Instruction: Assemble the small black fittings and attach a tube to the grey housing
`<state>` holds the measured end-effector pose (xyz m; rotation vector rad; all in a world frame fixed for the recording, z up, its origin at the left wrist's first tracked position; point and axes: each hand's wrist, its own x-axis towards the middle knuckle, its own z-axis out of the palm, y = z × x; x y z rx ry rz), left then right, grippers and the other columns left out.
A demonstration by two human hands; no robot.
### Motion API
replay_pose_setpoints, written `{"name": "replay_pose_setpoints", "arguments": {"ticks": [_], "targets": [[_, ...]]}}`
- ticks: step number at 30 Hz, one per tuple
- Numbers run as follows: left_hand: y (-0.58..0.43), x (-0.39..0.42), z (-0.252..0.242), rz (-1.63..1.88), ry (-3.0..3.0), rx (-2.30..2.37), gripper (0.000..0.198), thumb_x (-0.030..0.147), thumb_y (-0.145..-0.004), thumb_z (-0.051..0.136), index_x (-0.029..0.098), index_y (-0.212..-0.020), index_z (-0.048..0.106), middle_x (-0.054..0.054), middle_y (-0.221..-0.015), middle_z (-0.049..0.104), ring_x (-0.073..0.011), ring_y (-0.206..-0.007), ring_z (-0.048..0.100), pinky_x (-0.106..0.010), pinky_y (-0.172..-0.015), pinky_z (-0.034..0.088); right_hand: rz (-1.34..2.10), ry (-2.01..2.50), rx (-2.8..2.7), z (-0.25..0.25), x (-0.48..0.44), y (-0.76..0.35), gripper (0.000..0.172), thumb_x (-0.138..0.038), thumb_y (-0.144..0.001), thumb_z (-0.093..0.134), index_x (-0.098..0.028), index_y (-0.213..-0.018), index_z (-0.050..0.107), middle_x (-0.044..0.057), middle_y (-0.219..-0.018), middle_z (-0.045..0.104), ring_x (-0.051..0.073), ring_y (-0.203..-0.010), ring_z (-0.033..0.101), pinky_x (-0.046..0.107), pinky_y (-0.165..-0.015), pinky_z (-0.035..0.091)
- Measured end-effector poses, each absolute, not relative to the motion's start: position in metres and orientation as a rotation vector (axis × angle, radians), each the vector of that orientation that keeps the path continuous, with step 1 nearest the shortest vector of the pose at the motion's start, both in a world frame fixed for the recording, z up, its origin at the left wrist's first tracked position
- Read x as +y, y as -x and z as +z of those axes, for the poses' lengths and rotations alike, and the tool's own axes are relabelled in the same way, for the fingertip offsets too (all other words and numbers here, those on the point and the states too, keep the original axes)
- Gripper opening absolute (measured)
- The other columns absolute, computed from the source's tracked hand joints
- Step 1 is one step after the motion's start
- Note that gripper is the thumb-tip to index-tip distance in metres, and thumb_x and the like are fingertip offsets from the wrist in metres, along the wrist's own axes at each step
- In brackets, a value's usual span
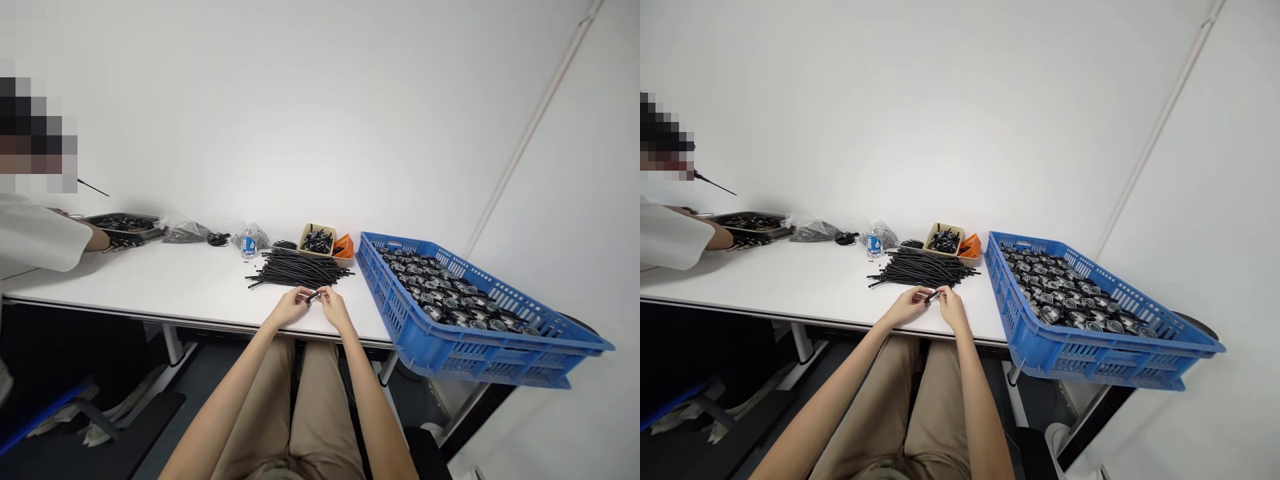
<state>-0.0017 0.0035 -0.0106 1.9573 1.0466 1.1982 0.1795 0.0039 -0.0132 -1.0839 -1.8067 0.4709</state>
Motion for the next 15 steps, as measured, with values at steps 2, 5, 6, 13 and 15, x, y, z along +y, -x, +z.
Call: {"name": "replay_pose_setpoints", "arguments": {"ticks": [2,5,6,13,15], "targets": [[0.0016,0.0033,-0.0101,1.201,-1.957,1.045,0.04,0.009,-0.068,0.052,0.016,-0.104,0.065,-0.008,-0.11,0.07,-0.0191,-0.098,0.066,-0.033,-0.09,0.052,0.478,1.096,-1.8,-0.0139,0.0045,-0.1796,0.022,-0.015,-0.088,0.043,-0.022,-0.1,0.059,0.004,-0.095,0.069,0.018,-0.088,0.067,0.031,-0.082,0.05],[0.0016,0.0038,-0.0105,1.206,-1.943,1.056,0.041,0.009,-0.067,0.052,0.015,-0.105,0.065,-0.009,-0.111,0.07,-0.0196,-0.098,0.066,-0.034,-0.091,0.052,0.448,1.129,-1.788,-0.0149,0.0052,-0.1797,0.019,-0.017,-0.088,0.045,-0.022,-0.098,0.059,0.004,-0.094,0.069,0.018,-0.085,0.066,0.031,-0.08,0.05],[0.0016,0.0042,-0.0109,1.209,-1.938,1.06,0.041,0.009,-0.067,0.052,0.015,-0.105,0.065,-0.009,-0.111,0.07,-0.0197,-0.098,0.066,-0.034,-0.091,0.052,0.436,1.139,-1.785,-0.0151,0.0052,-0.1797,0.017,-0.018,-0.087,0.046,-0.022,-0.098,0.06,0.004,-0.093,0.069,0.018,-0.084,0.065,0.031,-0.08,0.05],[0.0025,0.0071,-0.0144,1.231,-1.945,1.081,0.046,0.006,-0.064,0.052,0.017,-0.106,0.065,-0.008,-0.113,0.07,-0.0203,-0.102,0.065,-0.034,-0.093,0.052,0.403,1.17,-1.79,-0.0133,0.0034,-0.1794,0.012,-0.022,-0.086,0.049,-0.021,-0.09,0.061,0.003,-0.089,0.07,0.018,-0.081,0.064,0.03,-0.077,0.049],[0.0029,0.0073,-0.0145,1.22,-1.949,1.074,0.048,0.005,-0.064,0.051,0.017,-0.108,0.065,-0.008,-0.115,0.069,-0.02,-0.102,0.066,-0.033,-0.092,0.052,0.394,1.177,-1.797,-0.0124,0.0022,-0.1793,0.011,-0.023,-0.086,0.05,-0.021,-0.088,0.061,0.003,-0.088,0.069,0.018,-0.081,0.064,0.03,-0.077,0.048]]}}
